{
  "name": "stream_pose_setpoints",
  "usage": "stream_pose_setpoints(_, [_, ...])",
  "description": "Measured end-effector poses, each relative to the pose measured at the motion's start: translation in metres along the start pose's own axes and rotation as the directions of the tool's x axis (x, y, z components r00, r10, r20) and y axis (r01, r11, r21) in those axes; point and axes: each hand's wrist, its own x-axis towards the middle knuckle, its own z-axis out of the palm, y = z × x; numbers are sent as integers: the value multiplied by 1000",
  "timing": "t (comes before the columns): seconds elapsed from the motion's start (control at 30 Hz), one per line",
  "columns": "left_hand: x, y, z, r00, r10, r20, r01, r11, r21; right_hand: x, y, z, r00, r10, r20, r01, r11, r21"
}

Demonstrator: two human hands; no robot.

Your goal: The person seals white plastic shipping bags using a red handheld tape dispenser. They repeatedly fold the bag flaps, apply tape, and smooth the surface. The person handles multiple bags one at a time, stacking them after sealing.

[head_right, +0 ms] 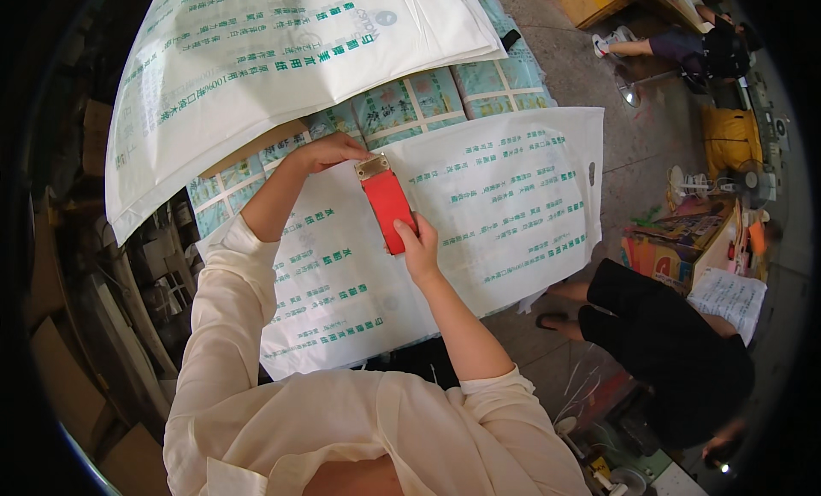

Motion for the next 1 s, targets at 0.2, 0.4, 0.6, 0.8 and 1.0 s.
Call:
stream_pose_setpoints(0.2, [-1,-4,4,981,172,-88,-156,974,164,-2,2,0,1000,-15,18,14,1000,18])
stream_pose_setpoints(0.4, [5,-10,5,932,340,-128,-290,909,300,0,-15,15,999,47,3,-47,998,-45])
stream_pose_setpoints(0.6, [16,-22,7,914,347,-212,-266,905,332,-10,-19,7,984,180,-6,-179,979,-98])
stream_pose_setpoints(0.8, [21,-19,8,895,350,-277,-232,895,381,-78,-19,-30,945,325,-39,-327,934,-141])
stream_pose_setpoints(1.0, [26,-27,8,871,389,-301,-249,877,411,-192,-25,-71,882,460,-102,-471,865,-171])
